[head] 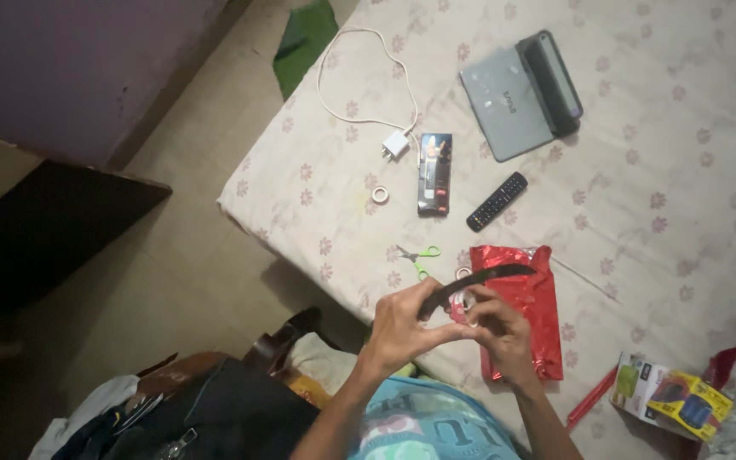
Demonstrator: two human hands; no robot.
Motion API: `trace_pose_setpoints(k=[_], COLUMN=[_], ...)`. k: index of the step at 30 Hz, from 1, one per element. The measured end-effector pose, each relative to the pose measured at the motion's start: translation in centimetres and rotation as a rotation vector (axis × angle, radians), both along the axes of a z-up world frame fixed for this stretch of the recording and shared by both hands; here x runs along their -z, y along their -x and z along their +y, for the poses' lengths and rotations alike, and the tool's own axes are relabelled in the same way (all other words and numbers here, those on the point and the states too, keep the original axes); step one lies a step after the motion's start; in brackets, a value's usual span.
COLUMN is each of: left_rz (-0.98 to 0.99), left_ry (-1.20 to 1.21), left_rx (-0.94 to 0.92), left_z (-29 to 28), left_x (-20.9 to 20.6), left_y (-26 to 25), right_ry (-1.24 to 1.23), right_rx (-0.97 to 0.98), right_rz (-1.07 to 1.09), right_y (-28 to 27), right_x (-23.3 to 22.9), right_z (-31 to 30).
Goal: The person wraps a small box with red foil paper on a bed. They fold the paper around the box, apply tape to secure the folds, and then place the wrapped box aside. The person then begins wrapping a second small box with silver foil paper.
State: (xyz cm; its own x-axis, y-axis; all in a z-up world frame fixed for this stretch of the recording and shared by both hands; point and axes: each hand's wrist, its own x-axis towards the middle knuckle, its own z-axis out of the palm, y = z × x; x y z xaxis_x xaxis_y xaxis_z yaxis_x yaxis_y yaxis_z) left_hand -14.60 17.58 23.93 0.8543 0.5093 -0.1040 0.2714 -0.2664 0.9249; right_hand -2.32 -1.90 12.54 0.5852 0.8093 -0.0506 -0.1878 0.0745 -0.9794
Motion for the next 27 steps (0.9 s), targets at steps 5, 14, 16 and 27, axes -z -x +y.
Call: trace_pose_setpoints(k=[5,14,16,27], left_rz=[0.002,-0.012,-0.006,-0.066], left_ry=[0.075,0.158,0.154,0.114], left_rx=[0.106,0.154,0.148,0.107], left_z=[-1.1,-2.3,-2.8,-4.7], left_x=[-0.2,0.1,0.2,1.4], left_y=[-0.2,-0.7,-1.0,-1.5], right_ry=[0.075,0.102,0.072,0.212], right_rx=[0.021,-0.071,-0.087,-0.049], right_rz=[-0.102,-0.216,-0.213,-0.326], right_y=[-0.6,-2.6,-3.0,-3.5], right_x=[-1.1,-3.0,-3.0,-2.5], right_z=[-1.7,-3.7,-4.1,-5.8])
